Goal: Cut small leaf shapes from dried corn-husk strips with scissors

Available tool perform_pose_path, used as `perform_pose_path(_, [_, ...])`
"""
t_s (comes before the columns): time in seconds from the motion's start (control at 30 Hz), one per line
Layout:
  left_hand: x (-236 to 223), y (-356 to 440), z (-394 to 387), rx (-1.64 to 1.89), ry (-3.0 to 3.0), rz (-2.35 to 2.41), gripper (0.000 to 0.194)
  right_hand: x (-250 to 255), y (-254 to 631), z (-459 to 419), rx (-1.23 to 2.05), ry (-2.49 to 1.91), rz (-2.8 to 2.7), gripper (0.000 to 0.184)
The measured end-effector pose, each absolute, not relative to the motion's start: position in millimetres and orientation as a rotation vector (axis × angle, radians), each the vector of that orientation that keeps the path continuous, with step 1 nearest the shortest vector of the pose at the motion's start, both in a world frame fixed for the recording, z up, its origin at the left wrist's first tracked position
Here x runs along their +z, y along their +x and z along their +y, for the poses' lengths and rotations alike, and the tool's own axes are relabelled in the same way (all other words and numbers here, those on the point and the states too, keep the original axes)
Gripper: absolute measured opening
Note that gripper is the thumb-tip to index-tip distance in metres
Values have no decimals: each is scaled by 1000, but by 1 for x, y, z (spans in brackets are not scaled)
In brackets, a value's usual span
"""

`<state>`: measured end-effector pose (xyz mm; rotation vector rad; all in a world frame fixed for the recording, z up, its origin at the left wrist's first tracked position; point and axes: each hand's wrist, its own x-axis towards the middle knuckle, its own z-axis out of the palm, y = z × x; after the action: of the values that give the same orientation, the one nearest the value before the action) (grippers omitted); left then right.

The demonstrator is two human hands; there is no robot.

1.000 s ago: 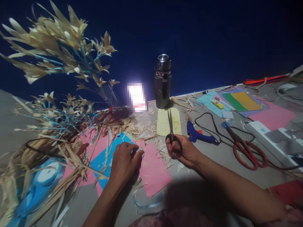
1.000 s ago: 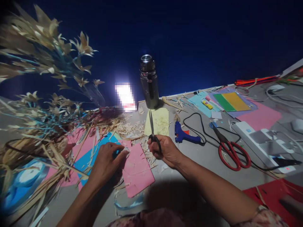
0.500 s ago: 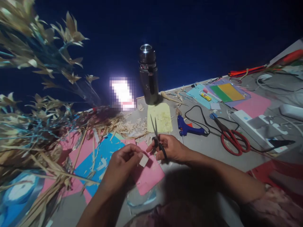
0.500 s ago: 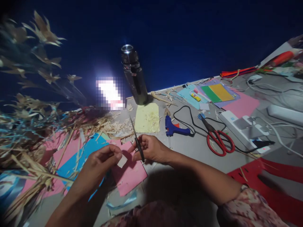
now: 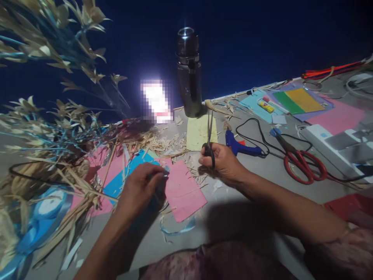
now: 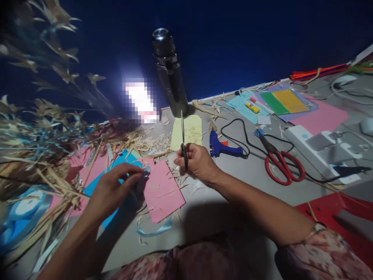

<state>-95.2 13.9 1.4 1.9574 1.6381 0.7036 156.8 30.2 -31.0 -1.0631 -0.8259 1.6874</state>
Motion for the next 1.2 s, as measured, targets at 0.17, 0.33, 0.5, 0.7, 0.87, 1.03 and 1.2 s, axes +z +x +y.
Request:
perform_pose_path(0.17, [-31, -92, -3, 580, 2629, 1436, 19, -34, 153, 28, 1670, -1103, -913, 39])
perform_pose_path(0.33, [-37, -93, -2, 690, 2721, 1351, 13, -32, 149, 23, 1651, -1079, -929, 38])
perform_pose_path(0.5, [-19, -92, -4, 919, 2525, 1386, 17, -32, 146, 20, 1714, -993, -894, 42])
perform_pose_path(0.7, [12, -43, -13, 845, 1395, 1470, 21, -32, 145, 17, 1724, -958, -936, 42])
perform_pose_path(0.87, [4, -10, -2, 890, 701, 1054, 23, -29, 148, 16, 1705, -948, -987, 39])
perform_pose_path(1.03, [3, -9, 4, 904, 571, 1030, 26, -32, 148, 21, 1664, -972, -977, 39])
perform_pose_path(1.2, [10, -20, 9, 956, 592, 1006, 17, -27, 151, 20, 1778, -1003, -1096, 29])
